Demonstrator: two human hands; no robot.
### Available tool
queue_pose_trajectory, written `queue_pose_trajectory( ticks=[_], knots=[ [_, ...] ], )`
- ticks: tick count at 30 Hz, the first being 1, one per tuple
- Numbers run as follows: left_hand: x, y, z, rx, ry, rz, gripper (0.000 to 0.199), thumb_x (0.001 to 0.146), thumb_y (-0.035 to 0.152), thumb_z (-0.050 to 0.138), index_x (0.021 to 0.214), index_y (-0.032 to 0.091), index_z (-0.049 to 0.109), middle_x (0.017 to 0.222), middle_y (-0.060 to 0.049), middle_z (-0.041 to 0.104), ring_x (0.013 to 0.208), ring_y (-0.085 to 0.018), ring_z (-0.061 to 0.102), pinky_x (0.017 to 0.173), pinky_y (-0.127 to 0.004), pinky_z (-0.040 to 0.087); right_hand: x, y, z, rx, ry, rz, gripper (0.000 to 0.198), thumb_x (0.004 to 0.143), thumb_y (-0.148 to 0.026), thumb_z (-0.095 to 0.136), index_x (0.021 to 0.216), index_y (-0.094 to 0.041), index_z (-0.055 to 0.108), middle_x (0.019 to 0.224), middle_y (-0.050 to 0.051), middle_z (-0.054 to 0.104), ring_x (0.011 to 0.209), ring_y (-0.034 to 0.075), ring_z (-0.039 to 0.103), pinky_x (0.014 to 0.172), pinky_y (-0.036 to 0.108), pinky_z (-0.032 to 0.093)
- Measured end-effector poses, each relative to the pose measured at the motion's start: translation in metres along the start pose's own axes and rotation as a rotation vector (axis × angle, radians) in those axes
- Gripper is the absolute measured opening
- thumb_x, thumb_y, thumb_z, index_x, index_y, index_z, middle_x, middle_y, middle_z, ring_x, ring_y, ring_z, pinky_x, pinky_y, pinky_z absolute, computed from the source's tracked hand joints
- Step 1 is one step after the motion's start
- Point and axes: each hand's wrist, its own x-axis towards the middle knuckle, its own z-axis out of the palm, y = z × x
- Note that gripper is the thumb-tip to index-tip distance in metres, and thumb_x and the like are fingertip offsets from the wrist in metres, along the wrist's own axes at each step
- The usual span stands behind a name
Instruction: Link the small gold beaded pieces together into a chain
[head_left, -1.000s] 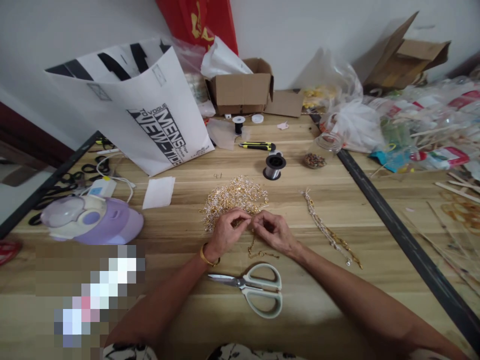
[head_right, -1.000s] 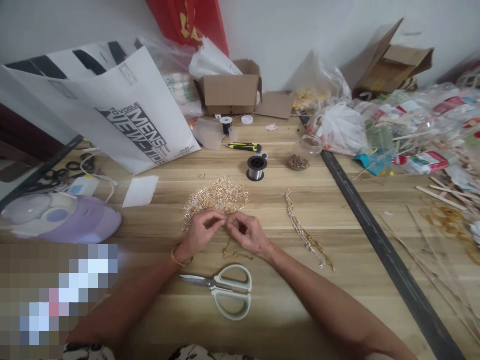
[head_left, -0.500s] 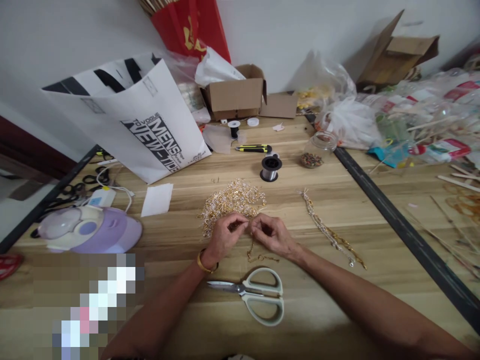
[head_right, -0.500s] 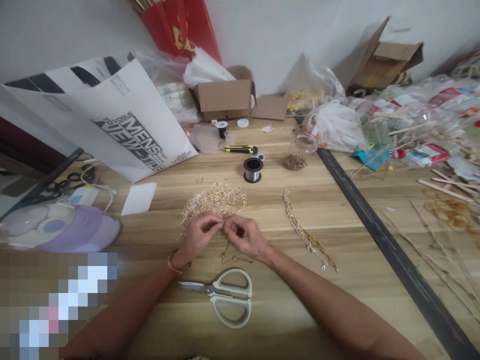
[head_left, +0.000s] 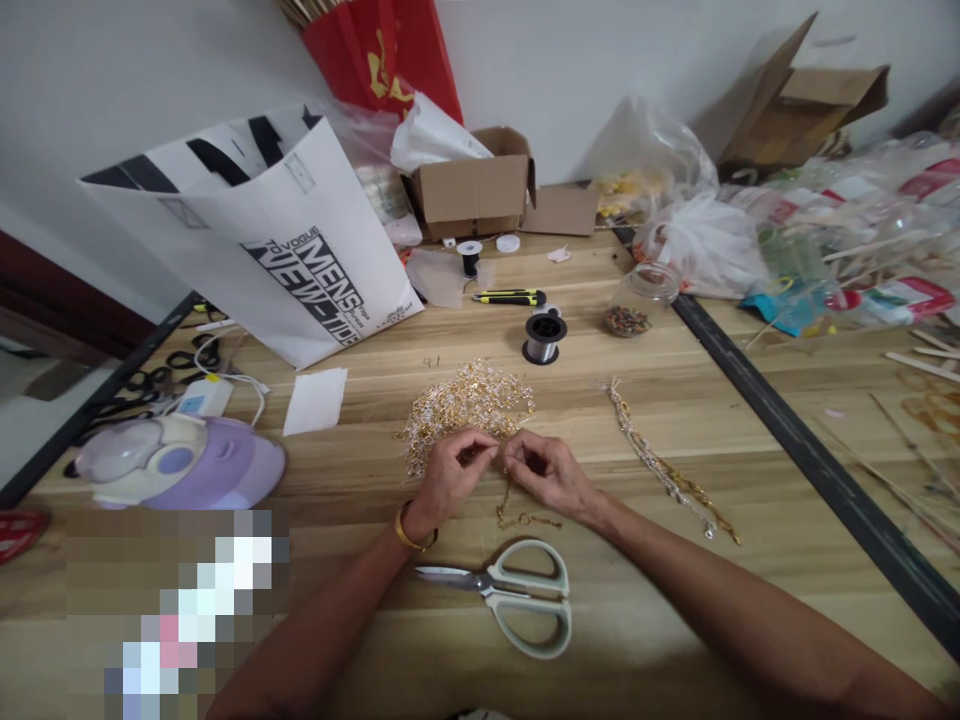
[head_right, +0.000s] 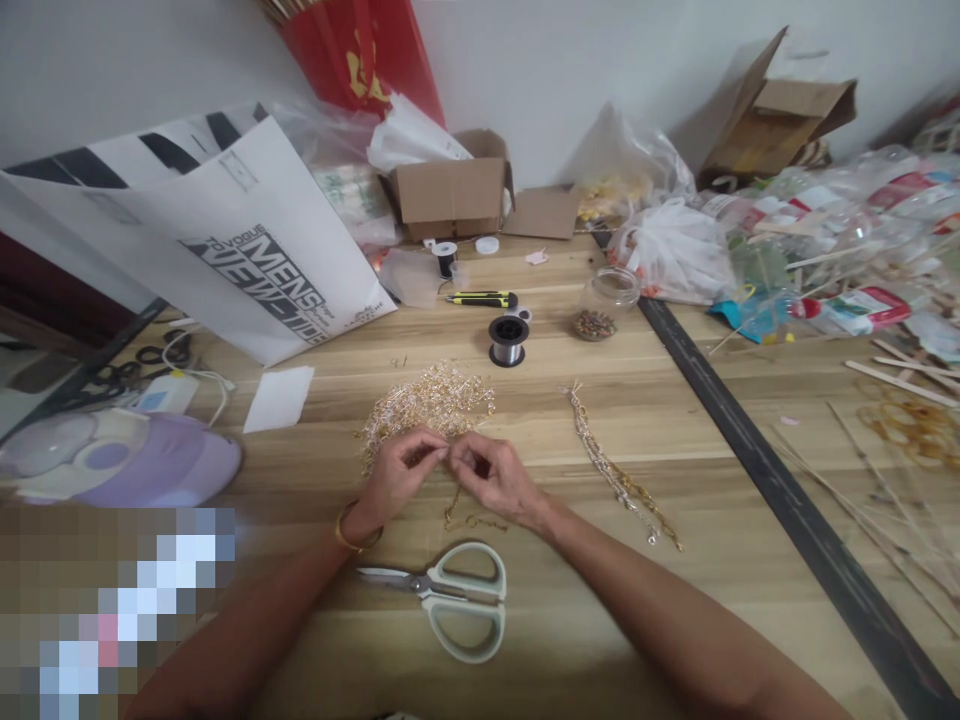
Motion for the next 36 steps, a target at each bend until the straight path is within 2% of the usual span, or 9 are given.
queue_pose_trajectory(
  ticks=[8, 27, 36],
  knots=[
    [-0.0011, -0.0018, 0.0007, -0.009, -0.005, 0.0, 0.008, 0.081, 0.016, 0.059, 0.076, 0.015, 0.065, 0.077, -0.004, 0.066, 0.073, -0.015, 0.061, 0.07, -0.025, 0.047, -0.0001, -0.0005, -0.0001, -0.004, -0.013, -0.004, 0.012, 0.085, -0.025, 0.053, 0.076, -0.017, 0.053, 0.059, -0.004, 0.044, 0.052, 0.009, 0.037, 0.049, 0.021, 0.03],
    [-0.0005, -0.0012, 0.001, -0.009, -0.018, 0.039, 0.008, 0.081, 0.016, 0.06, 0.076, 0.015, 0.065, 0.075, -0.004, 0.066, 0.071, -0.015, 0.059, 0.068, -0.025, 0.046, -0.0002, -0.0012, -0.0006, -0.008, 0.004, 0.029, 0.014, 0.085, -0.026, 0.052, 0.076, -0.016, 0.053, 0.059, -0.004, 0.045, 0.051, 0.008, 0.037, 0.048, 0.02, 0.03],
    [-0.0003, -0.0011, 0.0012, -0.018, -0.025, 0.057, 0.008, 0.081, 0.015, 0.06, 0.075, 0.015, 0.065, 0.077, -0.005, 0.067, 0.074, -0.016, 0.06, 0.072, -0.027, 0.047, 0.0006, 0.0, -0.0003, 0.0, 0.016, 0.026, 0.012, 0.085, -0.025, 0.053, 0.077, -0.016, 0.053, 0.06, -0.004, 0.046, 0.051, 0.008, 0.037, 0.048, 0.021, 0.03]
  ],
)
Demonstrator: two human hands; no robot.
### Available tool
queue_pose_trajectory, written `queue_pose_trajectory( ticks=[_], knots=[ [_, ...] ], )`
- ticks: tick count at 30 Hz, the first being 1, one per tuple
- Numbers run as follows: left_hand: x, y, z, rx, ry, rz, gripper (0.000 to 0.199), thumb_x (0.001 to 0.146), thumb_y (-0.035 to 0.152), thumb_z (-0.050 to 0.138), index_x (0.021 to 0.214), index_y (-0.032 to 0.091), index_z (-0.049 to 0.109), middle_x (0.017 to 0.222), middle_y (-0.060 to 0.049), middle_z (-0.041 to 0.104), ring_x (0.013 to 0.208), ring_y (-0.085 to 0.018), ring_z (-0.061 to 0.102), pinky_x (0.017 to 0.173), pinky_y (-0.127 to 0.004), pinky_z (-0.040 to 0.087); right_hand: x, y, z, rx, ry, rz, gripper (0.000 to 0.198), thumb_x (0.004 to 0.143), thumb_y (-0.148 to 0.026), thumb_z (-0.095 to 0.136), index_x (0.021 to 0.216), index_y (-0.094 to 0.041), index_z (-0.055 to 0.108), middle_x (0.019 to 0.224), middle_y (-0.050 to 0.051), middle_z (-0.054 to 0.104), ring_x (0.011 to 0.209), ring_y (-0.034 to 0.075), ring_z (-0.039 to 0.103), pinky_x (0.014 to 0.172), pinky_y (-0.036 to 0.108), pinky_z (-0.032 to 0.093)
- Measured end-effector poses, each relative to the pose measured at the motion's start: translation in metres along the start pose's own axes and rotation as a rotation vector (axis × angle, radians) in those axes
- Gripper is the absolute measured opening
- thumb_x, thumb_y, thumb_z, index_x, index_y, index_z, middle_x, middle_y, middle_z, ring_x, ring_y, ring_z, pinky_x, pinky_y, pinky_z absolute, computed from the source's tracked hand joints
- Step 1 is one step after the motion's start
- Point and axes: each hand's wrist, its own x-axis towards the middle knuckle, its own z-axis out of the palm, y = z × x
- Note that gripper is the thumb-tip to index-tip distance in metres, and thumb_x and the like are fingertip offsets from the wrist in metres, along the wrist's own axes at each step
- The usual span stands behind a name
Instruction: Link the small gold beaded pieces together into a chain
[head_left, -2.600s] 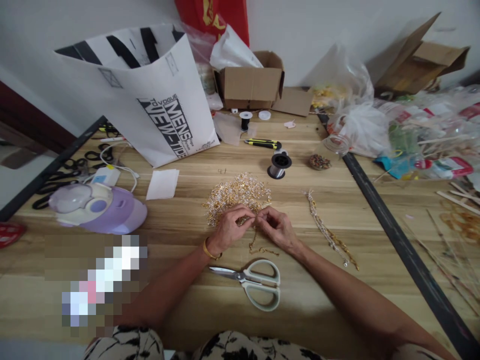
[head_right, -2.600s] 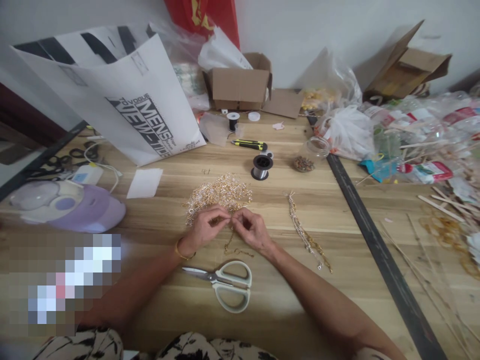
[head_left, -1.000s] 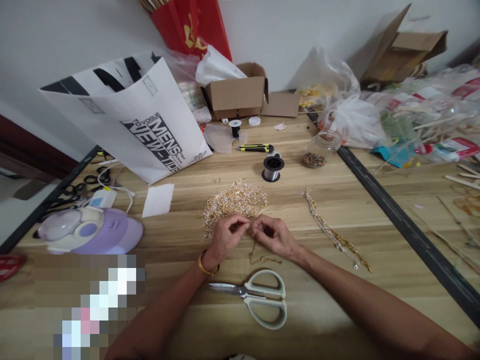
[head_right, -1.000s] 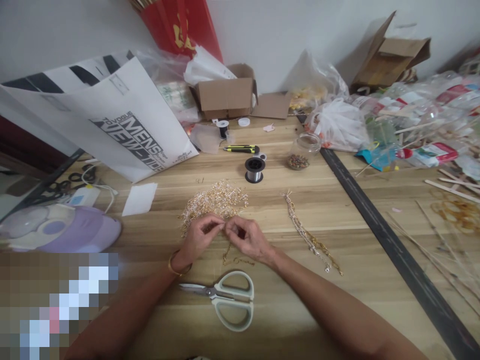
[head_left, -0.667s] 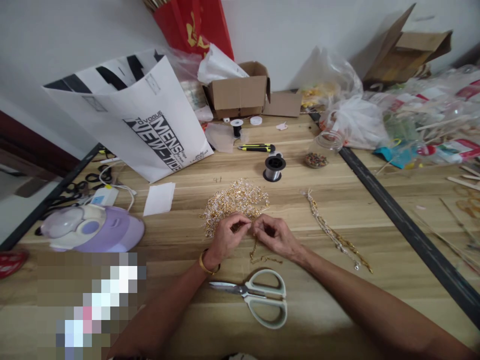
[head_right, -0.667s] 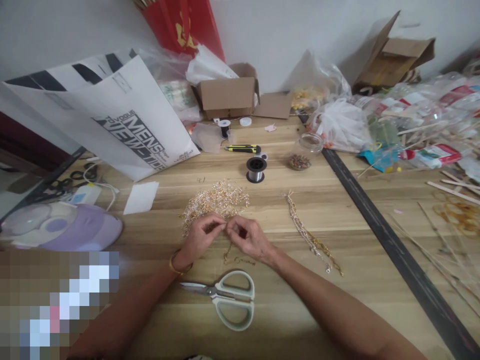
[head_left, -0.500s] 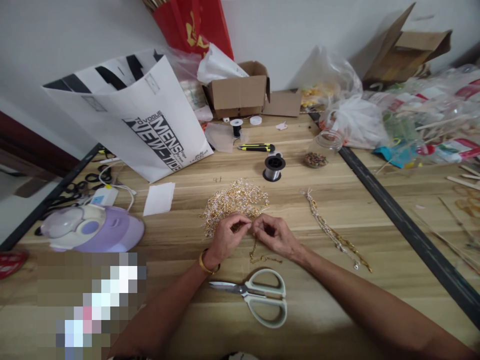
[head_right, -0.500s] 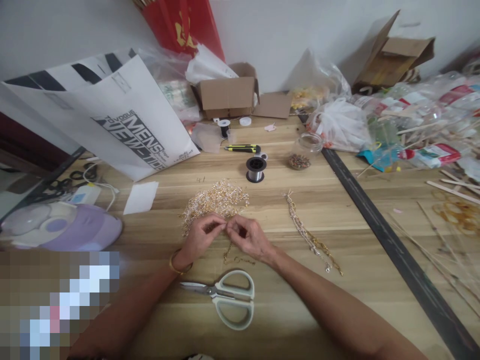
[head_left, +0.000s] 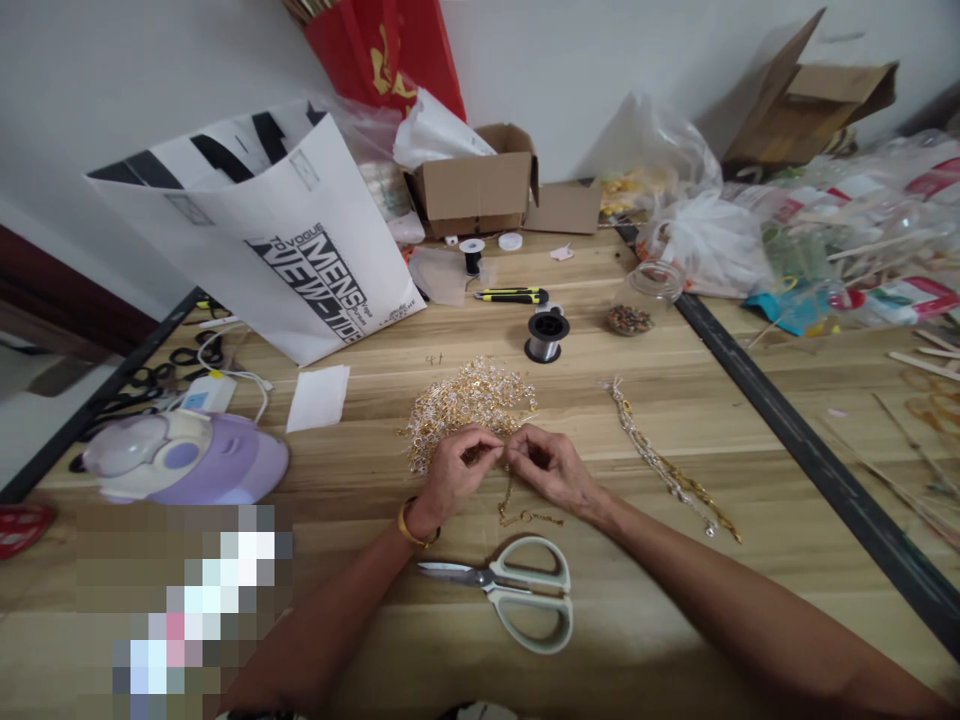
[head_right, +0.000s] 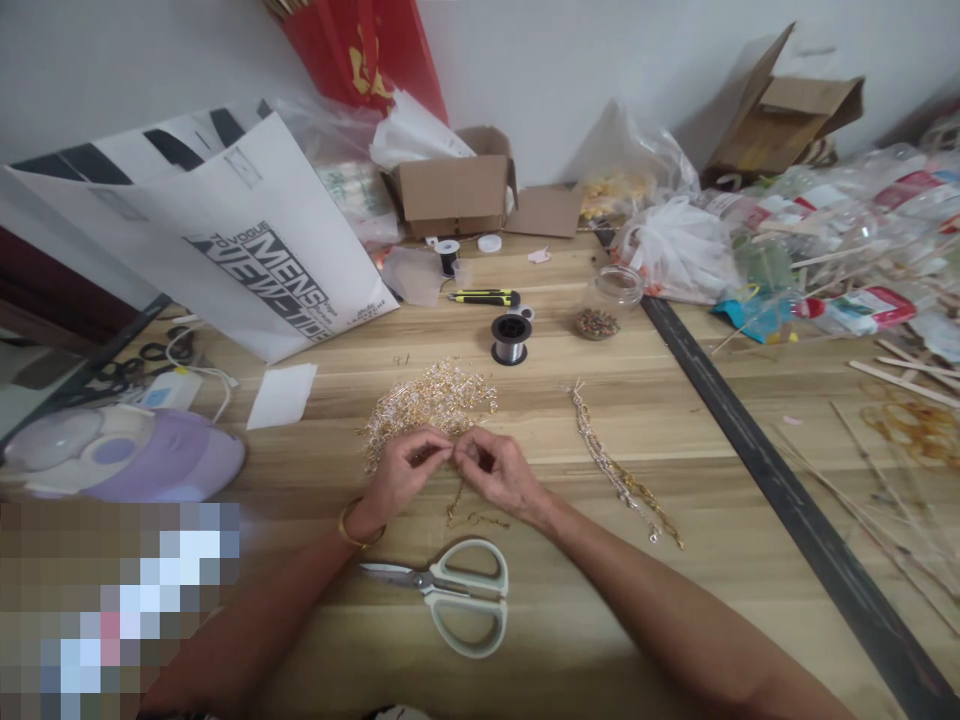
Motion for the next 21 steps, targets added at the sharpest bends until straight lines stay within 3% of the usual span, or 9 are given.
queue_pose_trajectory(
  ticks=[21],
  knots=[
    [-0.0002, -0.0001, -0.0006, 0.017, 0.03, -0.017, 0.007, 0.081, 0.017, 0.06, 0.076, 0.015, 0.065, 0.076, -0.004, 0.066, 0.073, -0.015, 0.061, 0.07, -0.025, 0.047, -0.0008, -0.0019, -0.0002, -0.005, -0.031, -0.023, 0.015, 0.085, -0.028, 0.052, 0.076, -0.016, 0.052, 0.058, -0.004, 0.044, 0.052, 0.009, 0.036, 0.048, 0.021, 0.03]
  ],
)
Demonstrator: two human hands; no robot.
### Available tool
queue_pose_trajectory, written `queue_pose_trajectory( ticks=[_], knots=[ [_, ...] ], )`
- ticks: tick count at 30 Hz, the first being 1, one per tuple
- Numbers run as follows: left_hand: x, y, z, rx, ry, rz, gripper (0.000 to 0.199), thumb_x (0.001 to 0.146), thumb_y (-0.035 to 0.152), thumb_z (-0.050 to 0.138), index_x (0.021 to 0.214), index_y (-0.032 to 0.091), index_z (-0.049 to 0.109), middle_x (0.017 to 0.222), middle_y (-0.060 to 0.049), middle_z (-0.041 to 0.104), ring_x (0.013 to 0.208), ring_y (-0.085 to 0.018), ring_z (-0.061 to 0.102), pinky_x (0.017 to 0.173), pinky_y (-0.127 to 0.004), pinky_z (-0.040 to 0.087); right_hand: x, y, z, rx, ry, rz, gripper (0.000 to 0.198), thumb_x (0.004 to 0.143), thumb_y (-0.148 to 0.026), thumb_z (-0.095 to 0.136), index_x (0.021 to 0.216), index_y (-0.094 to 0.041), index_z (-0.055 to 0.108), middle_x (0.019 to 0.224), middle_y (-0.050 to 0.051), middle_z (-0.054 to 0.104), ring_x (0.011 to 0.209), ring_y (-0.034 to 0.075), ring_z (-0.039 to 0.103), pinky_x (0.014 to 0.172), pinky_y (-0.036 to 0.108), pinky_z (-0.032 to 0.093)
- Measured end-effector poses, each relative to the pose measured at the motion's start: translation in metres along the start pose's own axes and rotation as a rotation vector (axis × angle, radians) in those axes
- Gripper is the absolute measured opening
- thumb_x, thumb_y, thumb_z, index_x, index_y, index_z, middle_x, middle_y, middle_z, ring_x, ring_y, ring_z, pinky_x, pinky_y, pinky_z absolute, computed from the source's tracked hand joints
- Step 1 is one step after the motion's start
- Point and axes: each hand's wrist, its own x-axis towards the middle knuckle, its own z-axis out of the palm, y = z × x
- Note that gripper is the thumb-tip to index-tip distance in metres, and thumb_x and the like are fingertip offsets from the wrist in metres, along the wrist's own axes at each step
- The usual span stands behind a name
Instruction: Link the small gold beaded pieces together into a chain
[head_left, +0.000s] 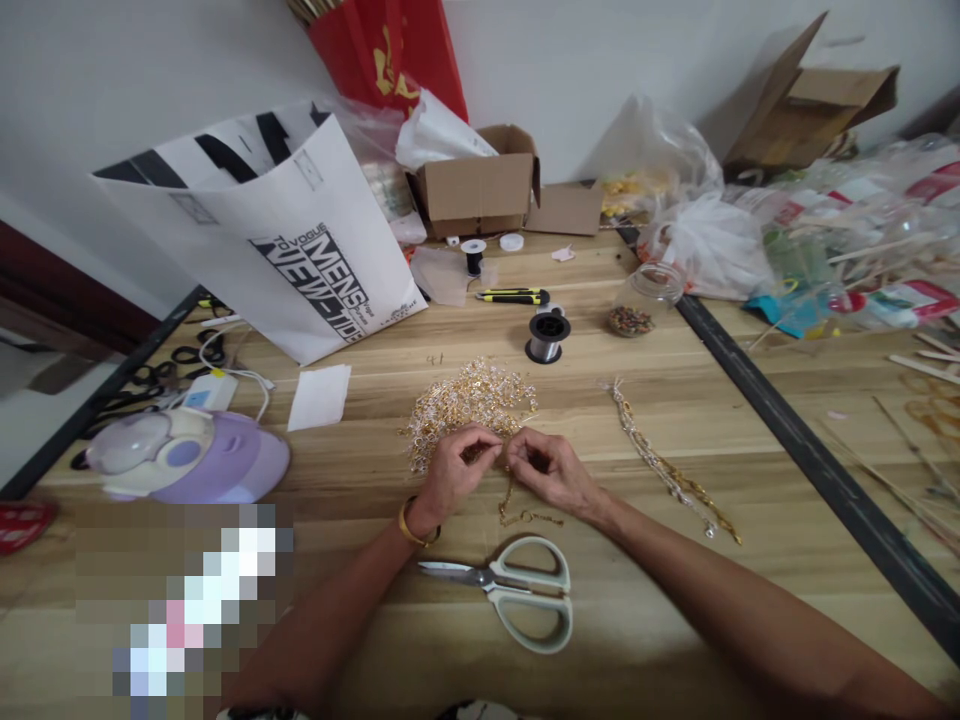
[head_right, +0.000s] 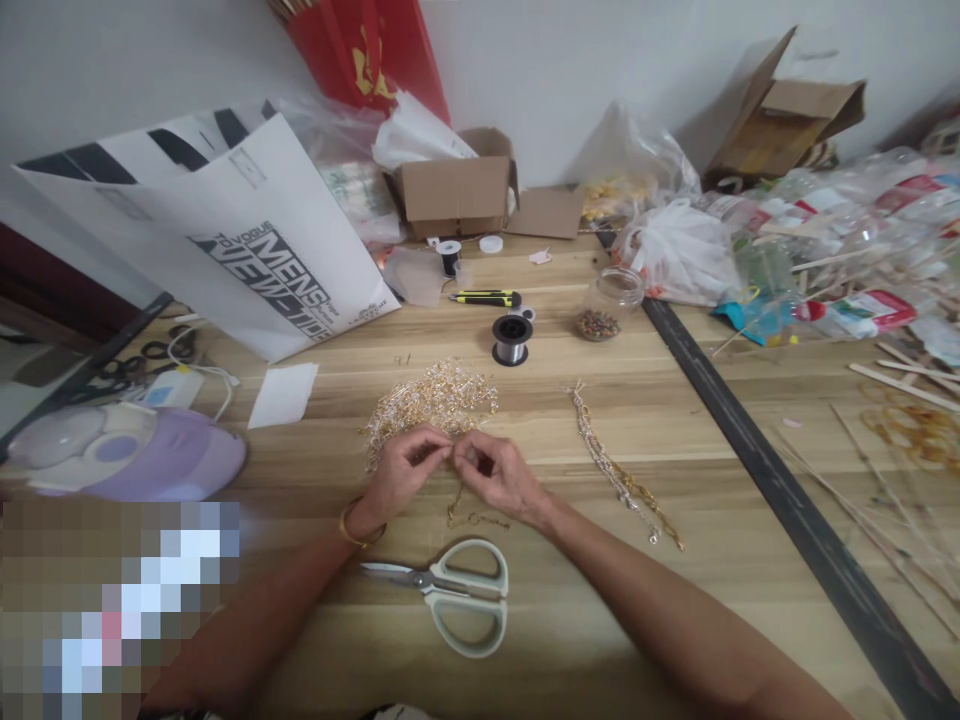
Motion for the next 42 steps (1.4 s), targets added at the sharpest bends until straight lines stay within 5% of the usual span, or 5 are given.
queue_pose_trajectory(
  ticks=[42],
  knots=[
    [-0.0005, -0.0027, 0.0021, -0.01, -0.014, 0.041, 0.008, 0.081, 0.018, 0.06, 0.076, 0.016, 0.066, 0.079, -0.006, 0.067, 0.076, -0.017, 0.061, 0.073, -0.029, 0.048, 0.0014, 0.0037, 0.0012, -0.02, 0.085, 0.049, 0.018, 0.086, -0.032, 0.054, 0.077, -0.016, 0.054, 0.058, -0.003, 0.047, 0.049, 0.009, 0.038, 0.046, 0.021, 0.03]
  ],
)
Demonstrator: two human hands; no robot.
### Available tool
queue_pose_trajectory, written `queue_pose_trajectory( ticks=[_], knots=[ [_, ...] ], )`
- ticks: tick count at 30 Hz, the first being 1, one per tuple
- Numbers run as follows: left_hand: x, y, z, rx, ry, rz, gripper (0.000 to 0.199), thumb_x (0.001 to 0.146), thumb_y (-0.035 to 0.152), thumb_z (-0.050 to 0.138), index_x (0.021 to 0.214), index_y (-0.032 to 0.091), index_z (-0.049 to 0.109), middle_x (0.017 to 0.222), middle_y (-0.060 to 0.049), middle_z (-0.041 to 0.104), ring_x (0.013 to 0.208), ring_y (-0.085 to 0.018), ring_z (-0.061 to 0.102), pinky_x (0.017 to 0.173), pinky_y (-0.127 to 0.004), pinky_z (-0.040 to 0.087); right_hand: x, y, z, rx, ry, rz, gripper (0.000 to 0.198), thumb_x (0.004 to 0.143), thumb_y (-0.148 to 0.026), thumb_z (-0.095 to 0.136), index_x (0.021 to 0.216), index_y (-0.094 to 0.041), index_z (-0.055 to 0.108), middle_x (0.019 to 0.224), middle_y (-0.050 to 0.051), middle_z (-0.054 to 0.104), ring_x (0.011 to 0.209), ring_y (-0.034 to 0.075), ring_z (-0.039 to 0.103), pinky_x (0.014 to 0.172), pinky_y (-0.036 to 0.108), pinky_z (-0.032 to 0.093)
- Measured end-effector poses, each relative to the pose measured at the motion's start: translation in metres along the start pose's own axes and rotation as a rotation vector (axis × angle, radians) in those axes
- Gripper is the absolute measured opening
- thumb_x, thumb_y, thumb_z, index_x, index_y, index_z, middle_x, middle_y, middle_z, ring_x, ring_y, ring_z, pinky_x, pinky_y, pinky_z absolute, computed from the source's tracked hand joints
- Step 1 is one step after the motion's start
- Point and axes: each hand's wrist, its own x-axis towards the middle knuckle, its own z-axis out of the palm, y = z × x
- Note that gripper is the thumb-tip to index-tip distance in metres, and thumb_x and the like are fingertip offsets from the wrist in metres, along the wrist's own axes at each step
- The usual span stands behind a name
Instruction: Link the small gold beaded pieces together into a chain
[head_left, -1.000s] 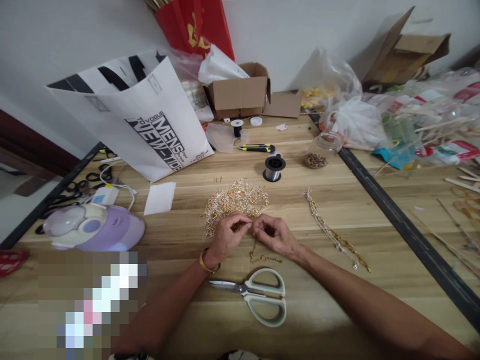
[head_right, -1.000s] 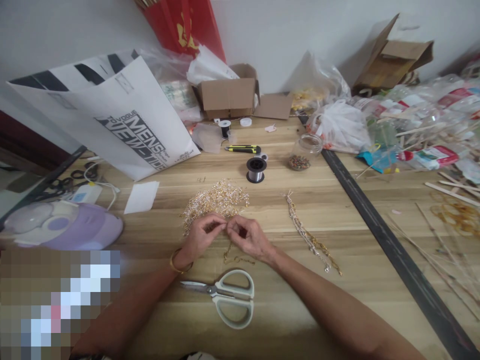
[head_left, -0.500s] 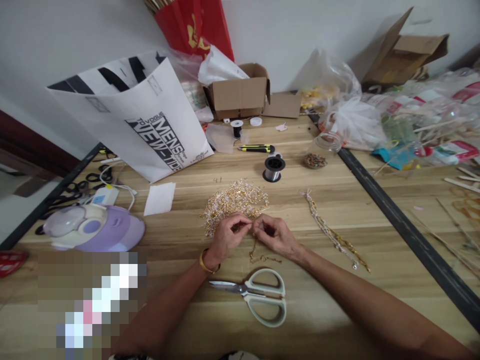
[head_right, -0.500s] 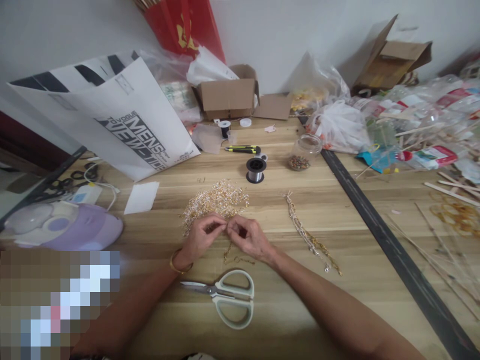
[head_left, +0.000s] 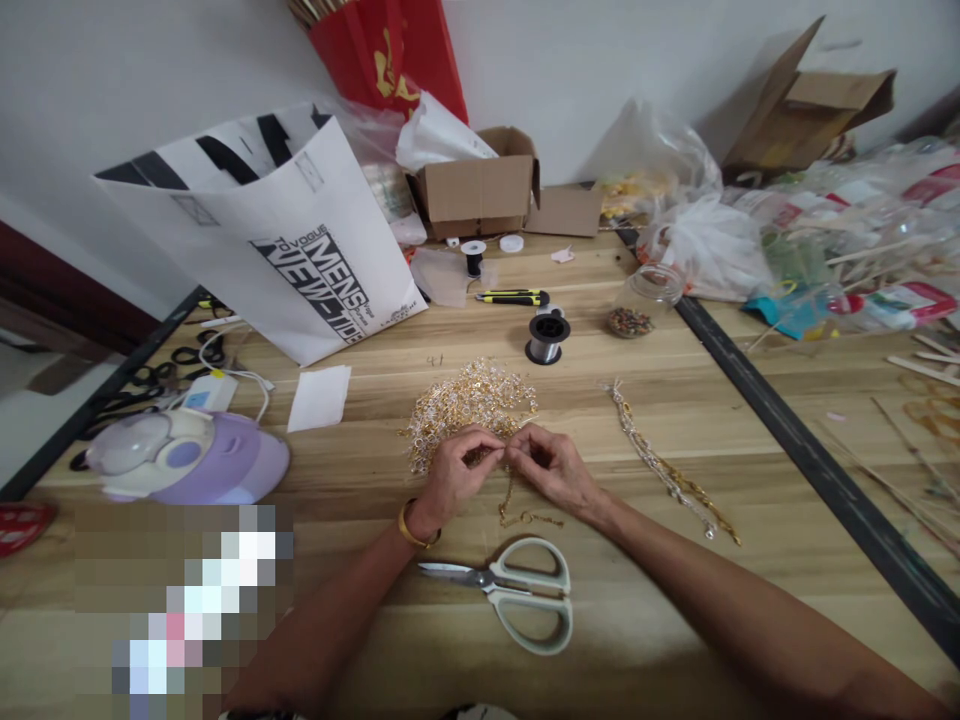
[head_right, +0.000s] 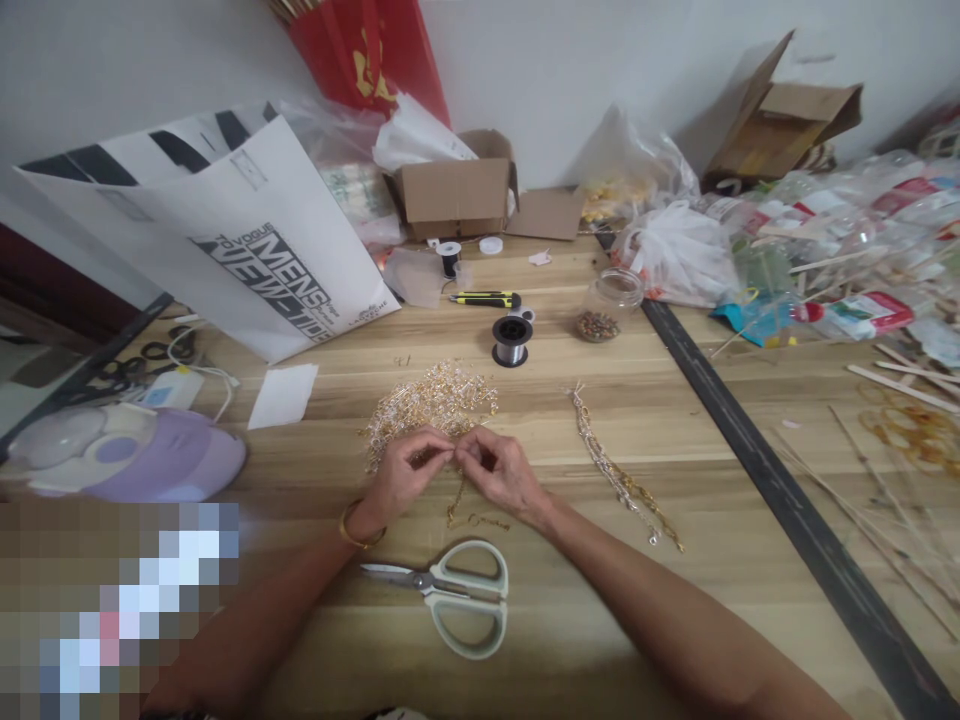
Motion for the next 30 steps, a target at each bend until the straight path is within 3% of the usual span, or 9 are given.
queue_pose_trajectory(
  ticks=[15, 21, 30],
  knots=[
    [-0.001, 0.001, 0.0, 0.077, -0.002, 0.058, 0.006, 0.081, 0.015, 0.058, 0.077, 0.016, 0.064, 0.079, -0.006, 0.066, 0.076, -0.017, 0.059, 0.073, -0.029, 0.047, 0.0, 0.002, 0.001, 0.019, 0.007, -0.015, 0.019, 0.087, -0.036, 0.054, 0.086, -0.017, 0.054, 0.058, -0.004, 0.045, 0.051, 0.01, 0.039, 0.048, 0.022, 0.031],
    [-0.001, 0.008, -0.003, 0.033, -0.041, 0.0, 0.02, 0.089, 0.023, 0.049, 0.075, 0.015, 0.061, 0.076, -0.004, 0.062, 0.074, -0.015, 0.056, 0.072, -0.027, 0.043, 0.0, 0.001, 0.0, -0.008, -0.018, -0.035, 0.018, 0.087, -0.034, 0.053, 0.082, -0.017, 0.054, 0.056, -0.005, 0.042, 0.05, 0.009, 0.037, 0.048, 0.022, 0.03],
    [0.001, 0.009, -0.004, -0.03, -0.077, -0.049, 0.018, 0.086, 0.024, 0.053, 0.071, 0.015, 0.059, 0.071, -0.002, 0.06, 0.069, -0.014, 0.054, 0.068, -0.024, 0.042, 0.0, 0.002, 0.002, 0.043, -0.068, -0.007, 0.019, 0.086, -0.035, 0.055, 0.083, -0.016, 0.053, 0.058, -0.006, 0.042, 0.05, 0.008, 0.036, 0.046, 0.02, 0.029]
  ],
)
